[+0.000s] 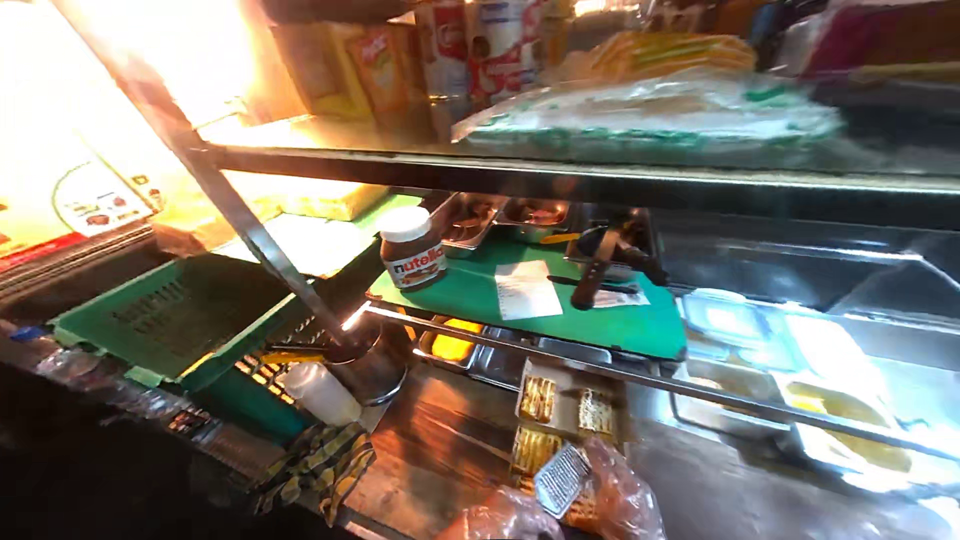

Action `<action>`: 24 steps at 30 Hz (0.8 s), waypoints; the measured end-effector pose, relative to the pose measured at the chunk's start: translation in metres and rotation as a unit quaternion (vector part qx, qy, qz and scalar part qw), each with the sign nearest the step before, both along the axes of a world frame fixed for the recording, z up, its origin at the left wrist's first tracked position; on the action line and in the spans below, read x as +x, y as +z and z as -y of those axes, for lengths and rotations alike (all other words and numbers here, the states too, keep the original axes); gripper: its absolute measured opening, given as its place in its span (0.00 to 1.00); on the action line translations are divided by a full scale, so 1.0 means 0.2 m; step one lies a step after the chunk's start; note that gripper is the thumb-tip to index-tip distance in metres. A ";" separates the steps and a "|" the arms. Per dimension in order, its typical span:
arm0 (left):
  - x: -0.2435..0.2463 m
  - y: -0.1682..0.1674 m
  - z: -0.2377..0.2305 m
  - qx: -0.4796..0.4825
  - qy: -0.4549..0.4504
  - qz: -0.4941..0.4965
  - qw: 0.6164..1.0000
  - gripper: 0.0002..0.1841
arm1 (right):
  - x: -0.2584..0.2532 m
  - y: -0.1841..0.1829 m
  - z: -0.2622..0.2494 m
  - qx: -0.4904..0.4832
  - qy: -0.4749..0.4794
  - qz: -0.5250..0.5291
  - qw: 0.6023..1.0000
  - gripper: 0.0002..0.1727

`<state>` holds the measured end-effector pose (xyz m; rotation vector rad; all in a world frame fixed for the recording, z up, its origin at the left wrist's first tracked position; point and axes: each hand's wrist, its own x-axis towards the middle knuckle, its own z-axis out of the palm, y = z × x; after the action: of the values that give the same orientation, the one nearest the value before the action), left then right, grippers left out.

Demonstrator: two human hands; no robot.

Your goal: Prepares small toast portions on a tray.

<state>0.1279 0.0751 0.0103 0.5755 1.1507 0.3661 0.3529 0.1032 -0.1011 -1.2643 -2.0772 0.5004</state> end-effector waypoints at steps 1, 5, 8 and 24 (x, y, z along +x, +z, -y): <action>-0.01 0.01 -0.01 -0.002 0.006 -0.001 1.000 0.08 | -0.02 0.03 0.00 0.010 0.004 -0.015 1.000 0.23; -0.02 0.09 -0.04 -0.031 -0.008 -0.012 0.999 0.06 | -0.07 0.00 0.04 0.021 0.065 -0.025 0.997 0.22; -0.01 0.12 -0.05 -0.047 -0.014 -0.027 0.998 0.07 | -0.05 -0.01 0.00 0.025 -0.034 -0.005 0.999 0.24; -0.01 0.11 -0.01 -0.060 -0.010 -0.013 0.998 0.05 | -0.09 0.06 0.10 0.066 0.053 -0.030 0.996 0.22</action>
<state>0.1269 0.0776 0.0316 0.4877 1.1818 0.2717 0.3342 0.0823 -0.0888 -1.0550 -2.0975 0.4343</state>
